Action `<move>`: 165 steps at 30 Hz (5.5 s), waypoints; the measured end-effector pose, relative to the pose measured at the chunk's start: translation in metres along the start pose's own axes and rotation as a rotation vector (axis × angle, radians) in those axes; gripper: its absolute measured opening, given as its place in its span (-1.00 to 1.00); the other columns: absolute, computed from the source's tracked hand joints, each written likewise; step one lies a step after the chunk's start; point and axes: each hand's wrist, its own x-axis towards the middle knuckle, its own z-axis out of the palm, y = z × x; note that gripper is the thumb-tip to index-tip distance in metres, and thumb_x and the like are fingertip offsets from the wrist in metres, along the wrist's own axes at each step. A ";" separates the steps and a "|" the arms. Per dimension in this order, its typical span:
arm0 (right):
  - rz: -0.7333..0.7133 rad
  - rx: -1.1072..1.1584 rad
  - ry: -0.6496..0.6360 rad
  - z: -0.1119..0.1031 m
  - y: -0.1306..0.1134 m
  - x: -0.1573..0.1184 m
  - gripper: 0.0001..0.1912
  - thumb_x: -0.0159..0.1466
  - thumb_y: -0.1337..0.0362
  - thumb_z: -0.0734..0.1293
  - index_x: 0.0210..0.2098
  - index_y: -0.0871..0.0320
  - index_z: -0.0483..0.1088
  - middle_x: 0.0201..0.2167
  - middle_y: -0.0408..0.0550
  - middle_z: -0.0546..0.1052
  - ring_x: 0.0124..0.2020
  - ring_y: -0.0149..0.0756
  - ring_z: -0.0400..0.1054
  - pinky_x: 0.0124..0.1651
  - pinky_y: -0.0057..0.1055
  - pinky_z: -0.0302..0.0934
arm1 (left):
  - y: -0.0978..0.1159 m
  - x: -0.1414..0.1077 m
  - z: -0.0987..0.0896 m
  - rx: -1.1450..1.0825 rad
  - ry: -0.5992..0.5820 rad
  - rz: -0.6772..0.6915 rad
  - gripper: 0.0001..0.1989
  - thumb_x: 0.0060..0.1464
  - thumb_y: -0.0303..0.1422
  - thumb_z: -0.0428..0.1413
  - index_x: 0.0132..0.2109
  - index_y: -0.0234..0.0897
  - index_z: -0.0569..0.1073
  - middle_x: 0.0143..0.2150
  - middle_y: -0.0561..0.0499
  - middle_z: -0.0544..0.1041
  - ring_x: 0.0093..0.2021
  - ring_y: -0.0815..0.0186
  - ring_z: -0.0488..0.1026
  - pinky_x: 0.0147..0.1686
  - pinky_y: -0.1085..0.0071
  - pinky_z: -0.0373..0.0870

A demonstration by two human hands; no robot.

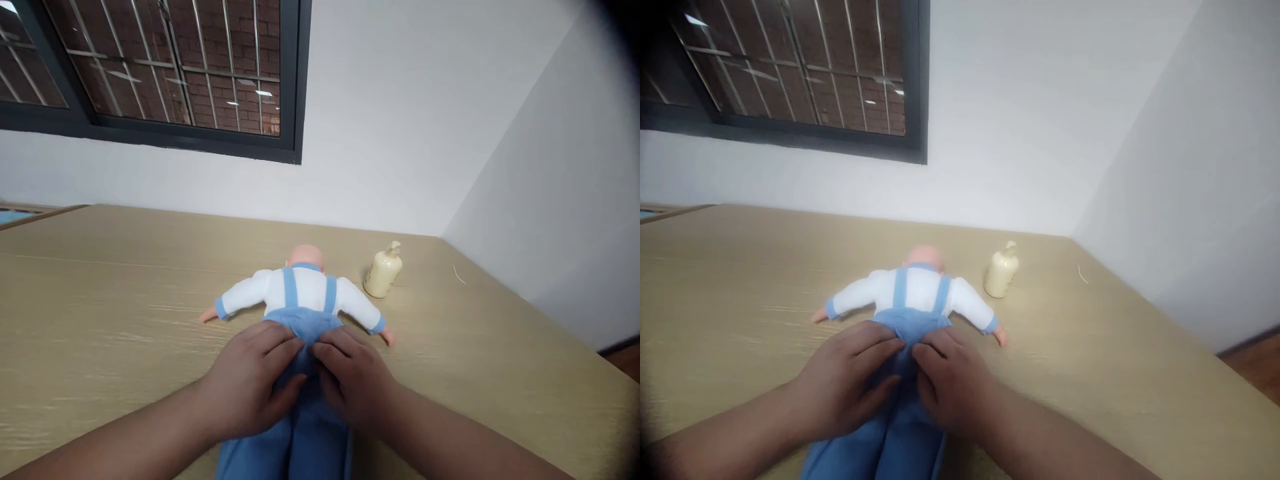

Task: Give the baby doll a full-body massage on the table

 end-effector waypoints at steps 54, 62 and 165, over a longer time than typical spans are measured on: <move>0.028 -0.003 0.082 0.003 0.018 0.009 -0.44 0.31 0.04 0.36 0.21 0.15 0.33 0.11 0.09 0.47 0.09 -0.05 0.32 0.20 -0.03 0.20 | -0.016 0.006 0.014 0.017 -0.010 -0.120 -0.57 0.17 -0.33 0.12 0.18 -0.30 0.41 0.10 -0.19 0.48 0.05 0.03 0.44 0.04 0.06 0.43; 0.000 0.063 0.091 0.001 0.019 0.008 -0.68 0.34 0.12 0.32 0.03 0.11 0.45 -0.10 0.01 0.55 -0.09 -0.14 0.39 0.03 -0.12 0.27 | -0.010 0.012 0.007 -0.097 -0.035 -0.148 -0.73 0.15 -0.35 0.15 0.01 -0.19 0.50 -0.08 -0.04 0.57 -0.11 0.15 0.51 -0.12 0.17 0.45; -0.013 -0.309 0.019 -0.007 0.017 0.006 -0.33 0.40 0.12 0.25 0.44 -0.05 0.00 0.49 0.22 -0.13 0.44 0.29 -0.09 0.30 0.32 0.06 | -0.027 0.009 0.021 -0.107 0.252 -0.070 -0.67 0.21 -0.43 0.13 0.12 -0.25 0.44 0.09 -0.18 0.47 0.11 0.08 0.41 0.15 0.05 0.34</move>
